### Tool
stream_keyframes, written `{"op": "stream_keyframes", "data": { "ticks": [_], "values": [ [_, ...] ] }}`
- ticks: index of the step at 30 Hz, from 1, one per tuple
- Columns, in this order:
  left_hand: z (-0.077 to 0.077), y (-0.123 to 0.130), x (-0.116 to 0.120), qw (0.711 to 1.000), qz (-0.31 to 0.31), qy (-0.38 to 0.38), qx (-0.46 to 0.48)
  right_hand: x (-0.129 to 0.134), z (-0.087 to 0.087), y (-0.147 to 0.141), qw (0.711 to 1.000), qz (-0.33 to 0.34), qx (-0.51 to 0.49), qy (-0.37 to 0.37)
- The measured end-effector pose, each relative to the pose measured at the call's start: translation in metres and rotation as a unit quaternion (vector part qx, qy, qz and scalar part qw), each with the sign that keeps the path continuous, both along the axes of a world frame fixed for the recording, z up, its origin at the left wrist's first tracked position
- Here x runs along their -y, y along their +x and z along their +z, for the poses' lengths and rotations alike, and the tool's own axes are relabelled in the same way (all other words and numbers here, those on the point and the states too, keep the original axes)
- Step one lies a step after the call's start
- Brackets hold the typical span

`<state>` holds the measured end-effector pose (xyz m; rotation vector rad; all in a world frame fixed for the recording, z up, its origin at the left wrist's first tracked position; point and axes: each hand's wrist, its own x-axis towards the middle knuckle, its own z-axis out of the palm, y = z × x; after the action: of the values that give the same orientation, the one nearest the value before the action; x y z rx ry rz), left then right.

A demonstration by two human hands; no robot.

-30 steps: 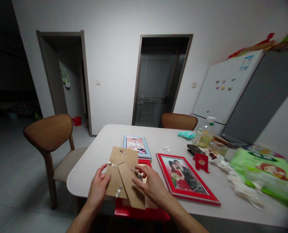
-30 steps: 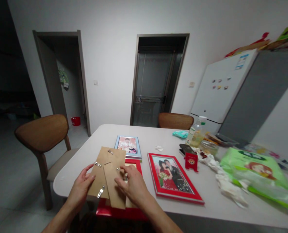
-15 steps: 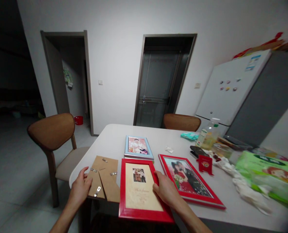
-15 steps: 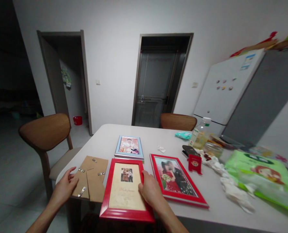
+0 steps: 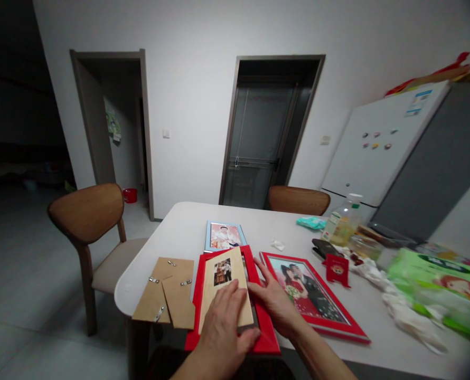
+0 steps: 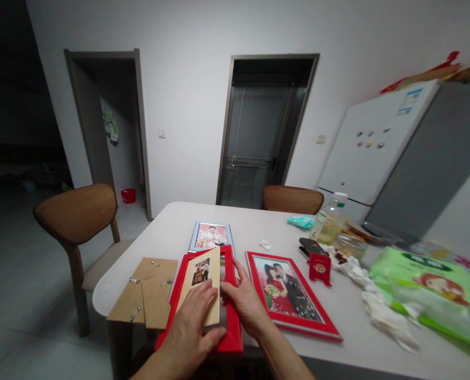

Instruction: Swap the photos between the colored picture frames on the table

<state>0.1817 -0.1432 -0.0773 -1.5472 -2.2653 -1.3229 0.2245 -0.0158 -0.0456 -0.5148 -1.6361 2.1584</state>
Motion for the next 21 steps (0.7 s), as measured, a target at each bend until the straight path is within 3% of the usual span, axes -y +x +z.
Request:
{"op": "stream_keyframes", "data": {
  "ticks": [4,7,9,12,15,18,21],
  "values": [
    [0.010,-0.014,0.005,0.996,0.018,0.067,-0.060,-0.013,-0.011,-0.002,0.997,-0.019,0.041,0.070],
    [0.019,-0.033,0.026,0.987,0.122,0.104,-0.018,-0.026,-0.021,-0.003,0.975,-0.039,0.114,0.189],
    [0.020,-0.047,0.045,0.975,0.192,0.108,0.015,-0.035,-0.028,-0.003,0.937,-0.052,0.166,0.302],
    [0.006,-0.063,0.071,0.964,0.244,0.093,0.048,-0.045,-0.039,-0.004,0.863,-0.067,0.216,0.452],
    [-0.017,-0.070,0.086,0.957,0.271,0.059,0.082,-0.049,-0.049,-0.005,0.806,-0.067,0.241,0.536],
    [-0.036,-0.071,0.090,0.955,0.281,0.010,0.093,-0.049,-0.055,-0.006,0.774,-0.063,0.253,0.577],
    [-0.042,-0.072,0.089,0.956,0.286,-0.041,0.057,-0.048,-0.058,-0.007,0.749,-0.061,0.266,0.603]
  ]
}}
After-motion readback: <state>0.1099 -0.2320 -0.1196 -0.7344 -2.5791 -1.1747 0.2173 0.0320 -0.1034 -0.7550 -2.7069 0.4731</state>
